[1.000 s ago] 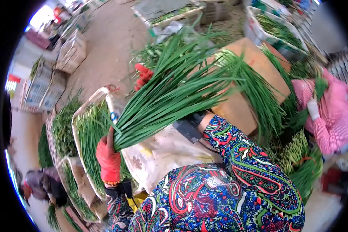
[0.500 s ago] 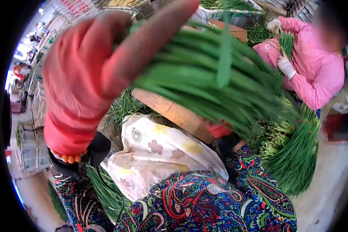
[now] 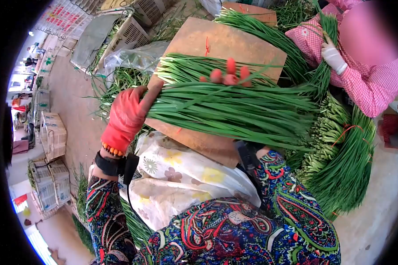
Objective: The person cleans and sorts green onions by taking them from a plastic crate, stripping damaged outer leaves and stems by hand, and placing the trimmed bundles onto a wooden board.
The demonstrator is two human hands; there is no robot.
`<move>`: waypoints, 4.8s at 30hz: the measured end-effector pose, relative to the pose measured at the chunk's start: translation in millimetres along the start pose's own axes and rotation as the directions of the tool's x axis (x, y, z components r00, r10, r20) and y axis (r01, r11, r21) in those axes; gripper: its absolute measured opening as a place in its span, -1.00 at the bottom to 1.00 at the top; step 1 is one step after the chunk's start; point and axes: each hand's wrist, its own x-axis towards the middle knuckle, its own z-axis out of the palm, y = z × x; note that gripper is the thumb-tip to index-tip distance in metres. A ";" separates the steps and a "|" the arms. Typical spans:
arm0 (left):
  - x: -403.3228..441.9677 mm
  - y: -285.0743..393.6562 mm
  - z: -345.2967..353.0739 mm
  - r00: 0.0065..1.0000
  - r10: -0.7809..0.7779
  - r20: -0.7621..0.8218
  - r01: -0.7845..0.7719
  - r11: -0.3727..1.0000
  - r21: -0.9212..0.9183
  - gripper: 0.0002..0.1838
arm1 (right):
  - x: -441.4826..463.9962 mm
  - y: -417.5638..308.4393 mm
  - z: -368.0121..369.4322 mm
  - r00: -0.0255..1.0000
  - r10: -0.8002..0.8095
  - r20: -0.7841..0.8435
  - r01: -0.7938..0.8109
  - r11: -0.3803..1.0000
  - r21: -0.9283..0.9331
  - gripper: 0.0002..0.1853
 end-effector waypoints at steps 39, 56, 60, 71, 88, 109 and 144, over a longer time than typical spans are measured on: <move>34.2 45.9 117.7 0.972 -0.179 0.153 0.227 0.885 -0.406 0.14 | -6.2 -16.1 15.6 0.982 -0.044 -0.182 -0.108 -0.927 -0.358 -0.43; 28.7 45.0 117.7 0.970 -0.206 0.128 0.240 0.893 -0.381 0.08 | -50.0 -79.0 168.0 0.695 -0.551 -0.462 -0.583 -0.808 0.087 -0.75; 18.5 36.9 108.1 0.970 -0.178 0.168 0.224 0.923 -0.312 0.21 | -14.1 -56.6 151.4 0.741 -0.481 -0.468 -0.546 -0.838 -0.003 -0.60; -141.5 2.3 16.6 0.777 -0.556 0.296 0.630 0.685 -0.367 -0.05 | 125.4 58.8 122.6 0.942 0.323 -0.091 0.246 -0.851 -0.464 -0.50; -407.9 293.0 -117.4 -0.569 -0.677 0.467 0.590 -0.732 -0.341 -0.28 | 100.8 276.3 55.8 0.092 0.990 -0.105 0.058 -0.110 -0.992 -0.58; -595.4 20.8 75.9 -0.679 -0.685 0.262 0.723 -0.563 0.401 0.22 | 110.7 416.5 -55.9 -0.114 0.856 -0.504 0.064 -0.500 -0.863 -0.64; -517.4 26.3 56.8 -0.328 -0.654 0.681 0.810 -0.566 -0.154 -0.45 | 19.1 484.0 -148.3 0.072 0.995 -0.067 -0.576 0.096 0.812 -0.38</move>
